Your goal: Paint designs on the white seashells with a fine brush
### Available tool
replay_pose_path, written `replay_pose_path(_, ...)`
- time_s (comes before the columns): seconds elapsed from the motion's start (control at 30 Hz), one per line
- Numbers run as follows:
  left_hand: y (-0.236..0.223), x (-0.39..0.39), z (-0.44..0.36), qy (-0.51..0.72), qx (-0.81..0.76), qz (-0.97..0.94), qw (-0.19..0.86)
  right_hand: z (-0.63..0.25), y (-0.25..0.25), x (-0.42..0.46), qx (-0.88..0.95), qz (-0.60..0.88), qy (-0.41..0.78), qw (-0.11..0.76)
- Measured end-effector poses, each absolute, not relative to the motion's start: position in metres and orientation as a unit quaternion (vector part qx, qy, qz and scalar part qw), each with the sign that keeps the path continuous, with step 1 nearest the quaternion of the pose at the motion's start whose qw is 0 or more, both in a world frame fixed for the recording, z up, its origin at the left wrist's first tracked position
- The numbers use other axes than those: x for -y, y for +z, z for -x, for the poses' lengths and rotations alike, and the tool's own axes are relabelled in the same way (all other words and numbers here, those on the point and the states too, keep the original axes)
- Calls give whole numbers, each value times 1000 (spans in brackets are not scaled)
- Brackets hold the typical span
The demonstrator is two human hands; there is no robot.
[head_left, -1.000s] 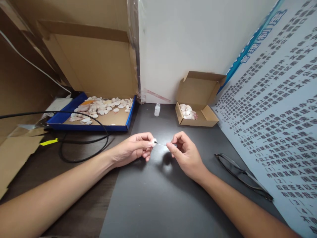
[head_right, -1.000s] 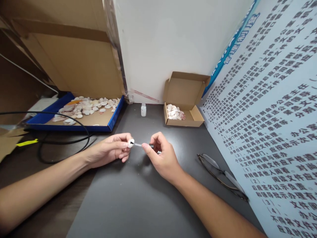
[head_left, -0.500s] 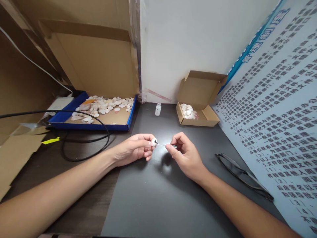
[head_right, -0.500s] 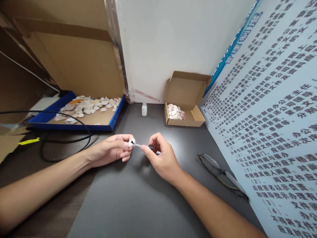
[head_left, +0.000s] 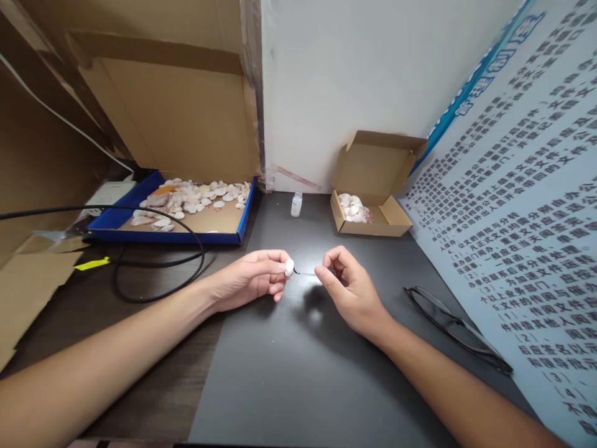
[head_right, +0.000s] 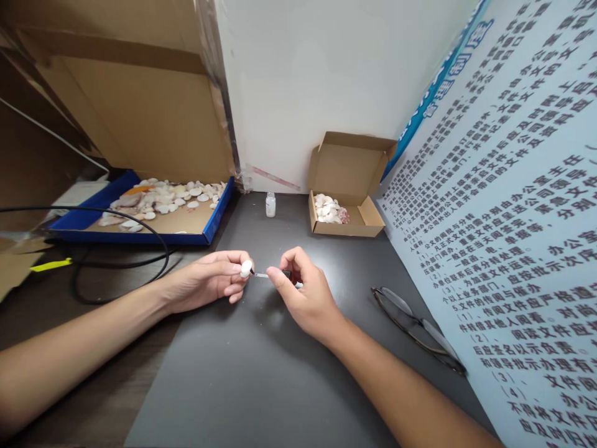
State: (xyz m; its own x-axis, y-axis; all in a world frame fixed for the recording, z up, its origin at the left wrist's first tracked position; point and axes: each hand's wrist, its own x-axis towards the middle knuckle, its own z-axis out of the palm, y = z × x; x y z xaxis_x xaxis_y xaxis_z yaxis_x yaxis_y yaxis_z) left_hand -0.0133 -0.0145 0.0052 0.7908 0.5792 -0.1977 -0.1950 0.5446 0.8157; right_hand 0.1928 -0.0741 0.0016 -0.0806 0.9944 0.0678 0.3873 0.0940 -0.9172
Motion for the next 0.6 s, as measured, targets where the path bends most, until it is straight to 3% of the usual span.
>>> replay_pose_path(0.6, 2, 13, 15, 223, -239, -464, 824, -194, 0, 73, 605, 570, 340, 440)
